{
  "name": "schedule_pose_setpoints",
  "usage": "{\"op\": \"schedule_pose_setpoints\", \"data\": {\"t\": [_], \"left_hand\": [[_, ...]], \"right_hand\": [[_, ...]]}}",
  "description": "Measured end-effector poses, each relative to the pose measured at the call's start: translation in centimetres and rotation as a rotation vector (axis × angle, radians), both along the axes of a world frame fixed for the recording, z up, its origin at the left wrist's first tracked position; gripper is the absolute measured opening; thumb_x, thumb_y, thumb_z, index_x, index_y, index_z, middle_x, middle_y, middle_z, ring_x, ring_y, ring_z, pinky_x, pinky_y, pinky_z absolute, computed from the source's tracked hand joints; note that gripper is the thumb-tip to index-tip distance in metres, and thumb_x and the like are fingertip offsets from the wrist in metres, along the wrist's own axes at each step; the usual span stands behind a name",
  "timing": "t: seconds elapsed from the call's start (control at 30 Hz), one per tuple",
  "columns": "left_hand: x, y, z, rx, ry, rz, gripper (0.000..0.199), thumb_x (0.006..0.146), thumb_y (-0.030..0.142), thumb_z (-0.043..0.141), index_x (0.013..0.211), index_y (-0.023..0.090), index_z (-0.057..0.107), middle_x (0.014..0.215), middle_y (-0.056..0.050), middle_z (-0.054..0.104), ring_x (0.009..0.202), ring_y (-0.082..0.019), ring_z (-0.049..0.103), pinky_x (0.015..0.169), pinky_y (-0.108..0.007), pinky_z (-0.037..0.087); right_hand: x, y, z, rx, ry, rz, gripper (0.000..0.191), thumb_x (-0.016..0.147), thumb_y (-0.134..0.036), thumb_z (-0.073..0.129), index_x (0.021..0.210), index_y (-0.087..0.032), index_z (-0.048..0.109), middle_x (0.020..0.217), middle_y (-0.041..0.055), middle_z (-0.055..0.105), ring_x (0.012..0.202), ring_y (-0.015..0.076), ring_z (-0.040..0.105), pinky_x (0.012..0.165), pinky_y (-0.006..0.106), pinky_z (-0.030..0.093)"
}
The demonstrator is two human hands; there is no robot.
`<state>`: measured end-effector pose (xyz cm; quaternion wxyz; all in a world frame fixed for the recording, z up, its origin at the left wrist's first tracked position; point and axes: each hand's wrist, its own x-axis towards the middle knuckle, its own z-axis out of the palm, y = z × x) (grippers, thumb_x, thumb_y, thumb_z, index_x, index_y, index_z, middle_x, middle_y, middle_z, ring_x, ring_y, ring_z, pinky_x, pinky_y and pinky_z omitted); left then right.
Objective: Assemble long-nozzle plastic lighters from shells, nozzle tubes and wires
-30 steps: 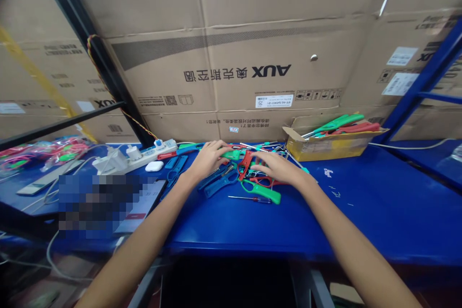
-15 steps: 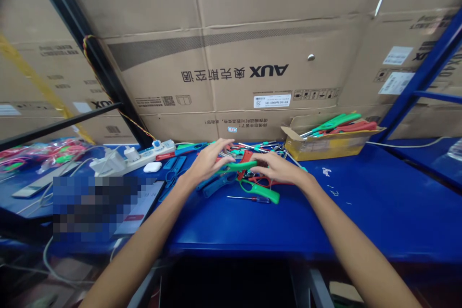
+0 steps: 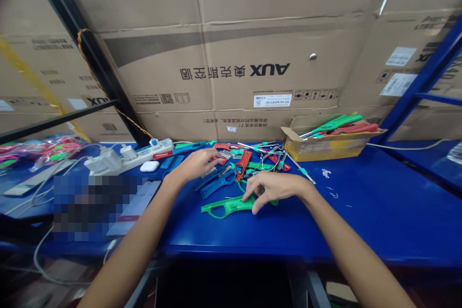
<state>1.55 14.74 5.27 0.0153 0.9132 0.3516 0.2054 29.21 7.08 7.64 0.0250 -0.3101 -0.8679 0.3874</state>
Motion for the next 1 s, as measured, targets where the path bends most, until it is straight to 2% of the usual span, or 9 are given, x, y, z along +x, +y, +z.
{"op": "schedule_pose_setpoints", "data": {"t": [0.13, 0.2, 0.3, 0.4, 0.53, 0.63, 0.7, 0.83, 1.0], "left_hand": [[0.6, -0.2, -0.2, -0.05, 0.046, -0.019, 0.019, 0.101, 0.025, 0.055, 0.104, 0.019, 0.072, 0.108, -0.007, 0.076, 0.1, -0.024, 0.071, 0.083, -0.03, 0.052], [0.8, -0.4, 0.0, -0.062, 0.055, -0.039, 0.02, 0.102, 0.026, 0.053, 0.104, 0.019, 0.072, 0.11, -0.007, 0.075, 0.101, -0.023, 0.07, 0.083, -0.03, 0.051], [1.0, -0.6, 0.2, -0.073, 0.064, -0.061, 0.02, 0.102, 0.026, 0.052, 0.103, 0.019, 0.072, 0.112, -0.007, 0.074, 0.103, -0.023, 0.069, 0.085, -0.03, 0.051], [1.1, -0.7, 0.2, -0.078, 0.077, -0.07, 0.02, 0.101, 0.025, 0.052, 0.099, 0.019, 0.071, 0.107, -0.006, 0.074, 0.101, -0.023, 0.069, 0.083, -0.03, 0.05], [1.3, -0.8, 0.2, -0.078, 0.09, -0.083, 0.02, 0.102, 0.025, 0.051, 0.098, 0.02, 0.071, 0.104, -0.006, 0.074, 0.098, -0.023, 0.068, 0.083, -0.03, 0.05], [1.5, -0.9, 0.0, -0.079, 0.088, -0.088, 0.021, 0.102, 0.025, 0.051, 0.1, 0.019, 0.071, 0.104, -0.006, 0.073, 0.098, -0.023, 0.068, 0.082, -0.03, 0.05], [1.6, -0.9, -0.1, -0.083, 0.089, -0.095, 0.021, 0.102, 0.025, 0.051, 0.101, 0.019, 0.071, 0.103, -0.006, 0.073, 0.096, -0.022, 0.068, 0.081, -0.029, 0.049], [1.8, -1.0, -0.2, -0.095, 0.09, -0.112, 0.023, 0.103, 0.028, 0.051, 0.102, 0.019, 0.072, 0.104, -0.006, 0.074, 0.094, -0.022, 0.068, 0.079, -0.028, 0.049], [2.1, -1.2, -0.2, -0.11, 0.082, -0.126, 0.023, 0.103, 0.029, 0.051, 0.102, 0.02, 0.073, 0.104, -0.006, 0.075, 0.093, -0.021, 0.07, 0.08, -0.028, 0.05]], "right_hand": [[0.9, 0.0, 0.7, -0.028, 0.009, -0.037, 0.046, 0.085, -0.061, 0.069, 0.103, -0.021, 0.081, 0.089, 0.0042, 0.071, 0.079, 0.0173, 0.063, 0.068, 0.028, 0.046], [1.7, 0.6, 0.8, 0.074, 0.023, -0.128, 0.041, 0.091, -0.058, 0.063, 0.096, -0.021, 0.08, 0.091, 0.004, 0.074, 0.082, 0.018, 0.066, 0.072, 0.028, 0.049], [3.9, 2.0, 0.5, 0.33, -0.011, -0.372, 0.04, 0.095, -0.053, 0.054, 0.098, -0.022, 0.079, 0.099, 0.0058, 0.077, 0.09, 0.0214, 0.069, 0.081, 0.032, 0.051], [6.9, 3.5, -0.2, 0.412, -0.067, -0.506, 0.036, 0.092, -0.048, 0.055, 0.1, -0.021, 0.078, 0.104, 0.0099, 0.077, 0.095, 0.0268, 0.07, 0.083, 0.036, 0.051], [10.0, 4.7, -1.1, 0.405, -0.144, -0.547, 0.027, 0.082, -0.041, 0.062, 0.095, -0.021, 0.077, 0.103, 0.0088, 0.078, 0.095, 0.0281, 0.071, 0.084, 0.036, 0.053], [10.9, 5.2, -1.8, 0.427, -0.182, -0.584, 0.029, 0.08, -0.032, 0.062, 0.102, -0.021, 0.076, 0.113, 0.0096, 0.076, 0.106, 0.0293, 0.069, 0.092, 0.036, 0.052], [11.0, 5.6, -2.3, 0.431, -0.207, -0.593, 0.031, 0.077, -0.028, 0.064, 0.105, -0.022, 0.076, 0.114, 0.0086, 0.077, 0.107, 0.0291, 0.069, 0.091, 0.035, 0.052], [10.8, 6.1, -3.1, 0.432, -0.239, -0.581, 0.03, 0.075, -0.027, 0.068, 0.104, -0.021, 0.076, 0.097, 0.0066, 0.079, 0.091, 0.0264, 0.072, 0.08, 0.033, 0.053], [10.5, 6.4, -3.5, 0.471, -0.225, -0.574, 0.025, 0.08, -0.039, 0.07, 0.099, -0.025, 0.077, 0.083, 0.0036, 0.077, 0.08, 0.0241, 0.071, 0.071, 0.031, 0.051]]}}
